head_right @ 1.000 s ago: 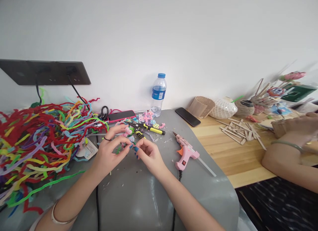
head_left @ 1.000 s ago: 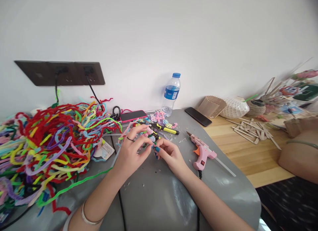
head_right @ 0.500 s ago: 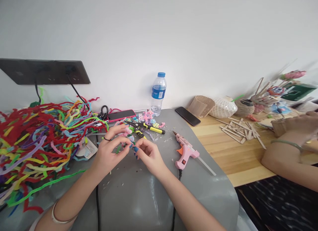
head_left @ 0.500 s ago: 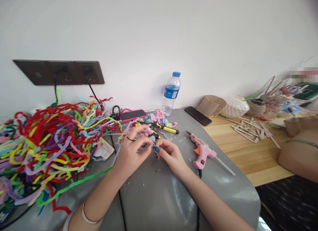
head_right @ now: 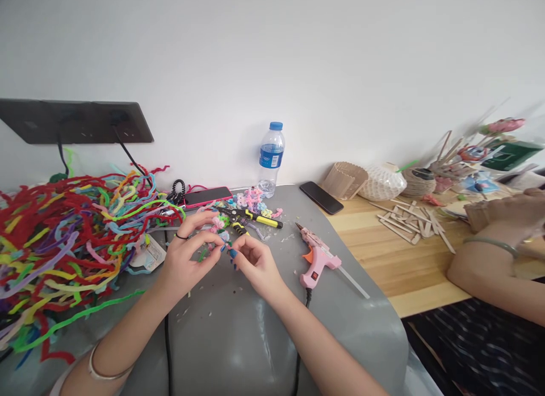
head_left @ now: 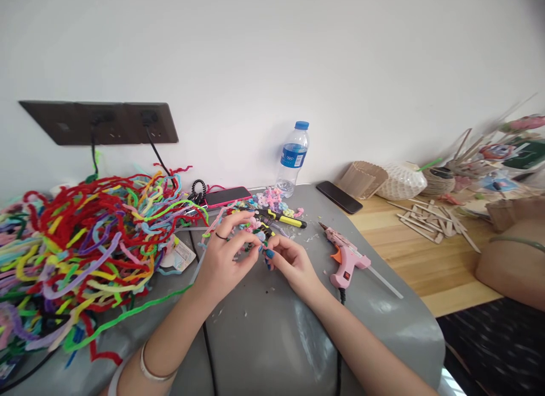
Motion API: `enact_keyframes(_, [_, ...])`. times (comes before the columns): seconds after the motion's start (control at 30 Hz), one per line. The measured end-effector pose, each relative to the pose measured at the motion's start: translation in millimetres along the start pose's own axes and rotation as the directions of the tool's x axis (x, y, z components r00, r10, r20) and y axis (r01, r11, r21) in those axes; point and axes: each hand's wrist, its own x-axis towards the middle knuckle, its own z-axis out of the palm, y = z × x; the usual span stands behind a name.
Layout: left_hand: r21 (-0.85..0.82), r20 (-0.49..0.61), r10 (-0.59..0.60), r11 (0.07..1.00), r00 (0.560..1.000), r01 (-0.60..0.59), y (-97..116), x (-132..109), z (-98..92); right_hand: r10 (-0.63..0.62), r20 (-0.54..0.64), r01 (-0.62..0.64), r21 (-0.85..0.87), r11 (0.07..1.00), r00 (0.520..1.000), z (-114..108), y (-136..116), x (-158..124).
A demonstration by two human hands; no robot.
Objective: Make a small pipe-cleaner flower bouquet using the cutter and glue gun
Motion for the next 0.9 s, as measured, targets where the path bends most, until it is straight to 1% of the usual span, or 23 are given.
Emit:
enact_keyframes(0.43, [0.026, -0.005, -0.007, 1.0, 1.0, 0.007, 1.3, 0.3, 0.5, 0.0, 0.015, 0.0, -0.005, 1.0, 1.0, 0.9, -1.5, -2.0])
enact_keyframes(0.7, [0.068, -0.005, 0.03, 0.997, 1.0, -0.029, 0.1, -0.6, 1.9, -0.01, 0.018, 0.011, -0.02, 1.0, 1.0, 0.5, 1.2, -1.7])
enact_keyframes(0.9, [0.096, 0.002, 0.046, 0.994, 0.999, -0.046, 0.0, -1.4, 1.6, -0.015, 0.015, 0.015, -0.033, 0.999, 1.0, 0.4, -1.3, -3.0])
